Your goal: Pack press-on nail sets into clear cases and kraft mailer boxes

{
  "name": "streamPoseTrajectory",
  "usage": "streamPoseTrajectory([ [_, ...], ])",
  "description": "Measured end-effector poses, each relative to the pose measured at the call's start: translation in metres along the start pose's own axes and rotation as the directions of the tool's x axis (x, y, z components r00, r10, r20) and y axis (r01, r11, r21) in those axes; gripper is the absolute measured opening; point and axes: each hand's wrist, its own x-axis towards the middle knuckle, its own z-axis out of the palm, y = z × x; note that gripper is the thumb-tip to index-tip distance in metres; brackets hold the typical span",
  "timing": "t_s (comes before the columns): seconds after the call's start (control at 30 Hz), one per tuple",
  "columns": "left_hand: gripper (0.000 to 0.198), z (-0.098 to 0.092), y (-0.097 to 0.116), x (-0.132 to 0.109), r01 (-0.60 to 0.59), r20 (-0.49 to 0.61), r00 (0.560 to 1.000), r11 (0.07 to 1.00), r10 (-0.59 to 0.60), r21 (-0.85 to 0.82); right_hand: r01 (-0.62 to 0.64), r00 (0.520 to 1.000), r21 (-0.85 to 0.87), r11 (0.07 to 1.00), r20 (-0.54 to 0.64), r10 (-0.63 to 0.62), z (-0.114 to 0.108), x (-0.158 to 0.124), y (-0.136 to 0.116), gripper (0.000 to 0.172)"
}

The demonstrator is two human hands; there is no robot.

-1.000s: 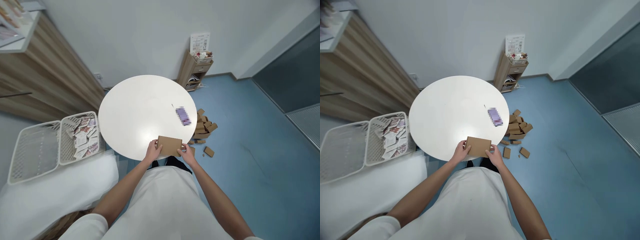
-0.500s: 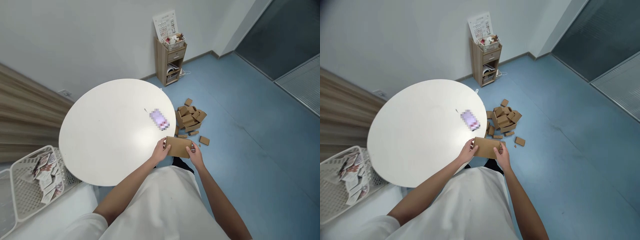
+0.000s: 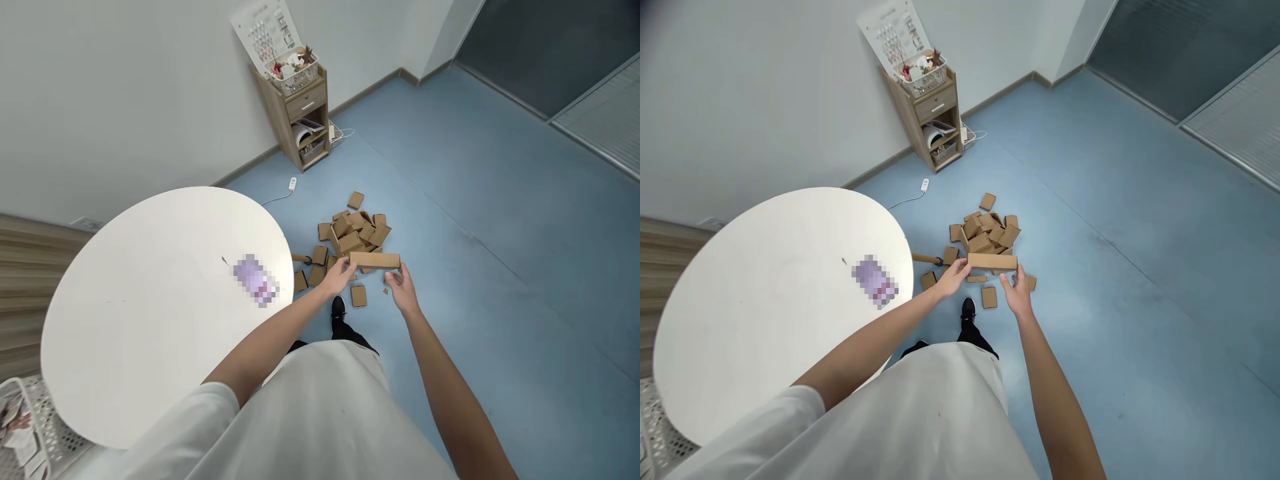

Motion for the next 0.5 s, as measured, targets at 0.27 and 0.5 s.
streamPoseTrajectory([
  [0.27, 0.064, -0.01, -0.004, -0.011, -0.002, -0.031, 1.0, 0.996, 0.005, 0.09, -0.1, 0.99, -0.063, 0.993, 0.089, 0.105, 0.01, 0.009, -0.001, 0.086],
  [0.5, 0.052, -0.044, -0.053, -0.098, 0.118, -0.217, 0.965, 0.984, -0.146, -0.137, 0.054, 0.939, -0.111, 0.992, 0.343, -0.013, 0.072, -0.001, -0.025, 0.08],
])
